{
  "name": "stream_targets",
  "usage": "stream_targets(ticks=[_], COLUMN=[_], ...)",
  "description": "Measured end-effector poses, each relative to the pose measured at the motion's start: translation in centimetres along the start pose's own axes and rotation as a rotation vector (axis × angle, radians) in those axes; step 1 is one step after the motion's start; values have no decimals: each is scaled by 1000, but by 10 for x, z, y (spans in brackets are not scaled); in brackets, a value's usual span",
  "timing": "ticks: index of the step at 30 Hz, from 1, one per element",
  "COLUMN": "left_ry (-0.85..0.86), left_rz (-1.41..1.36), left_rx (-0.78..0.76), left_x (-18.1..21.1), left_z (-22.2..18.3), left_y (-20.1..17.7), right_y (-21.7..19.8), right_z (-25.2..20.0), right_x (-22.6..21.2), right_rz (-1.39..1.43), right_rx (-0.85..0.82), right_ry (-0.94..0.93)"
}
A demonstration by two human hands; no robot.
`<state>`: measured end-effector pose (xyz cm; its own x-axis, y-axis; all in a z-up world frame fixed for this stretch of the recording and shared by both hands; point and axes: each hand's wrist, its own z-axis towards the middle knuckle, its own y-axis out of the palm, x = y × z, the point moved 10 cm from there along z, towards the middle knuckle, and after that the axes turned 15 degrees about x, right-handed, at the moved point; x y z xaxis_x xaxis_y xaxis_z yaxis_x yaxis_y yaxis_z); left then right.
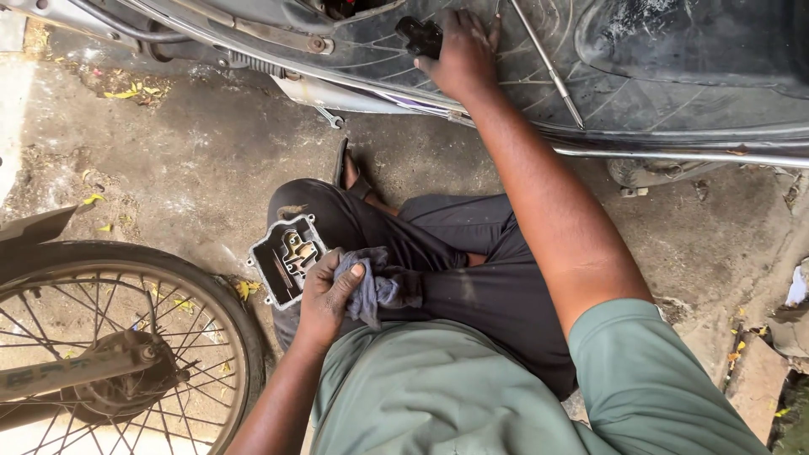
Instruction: Dismantling and cleaning a small motorcycle engine component, possibly a carburetor or valve cover assembly.
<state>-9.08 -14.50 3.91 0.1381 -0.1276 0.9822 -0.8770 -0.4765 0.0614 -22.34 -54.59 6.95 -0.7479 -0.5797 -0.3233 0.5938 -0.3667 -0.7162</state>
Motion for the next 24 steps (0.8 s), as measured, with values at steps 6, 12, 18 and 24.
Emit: stream_targets(ticks=[6, 12, 18, 24], left_ry=[-4, 58, 14, -137], left_rz=[15, -191, -159, -385], left_rx=[44, 23, -72, -210], left_x=[13, 18, 44, 44], left_z=[0, 20, 34, 28], left_y=[1, 6, 48, 75], right_y=[-21, -127, -167, -184], right_z=[-15, -96, -180, -192], right_x=[0, -74, -159, -172], right_rz=[8, 478, 951, 918], right_rx=[26, 191, -53, -57], right_ry=[32, 110, 307, 235])
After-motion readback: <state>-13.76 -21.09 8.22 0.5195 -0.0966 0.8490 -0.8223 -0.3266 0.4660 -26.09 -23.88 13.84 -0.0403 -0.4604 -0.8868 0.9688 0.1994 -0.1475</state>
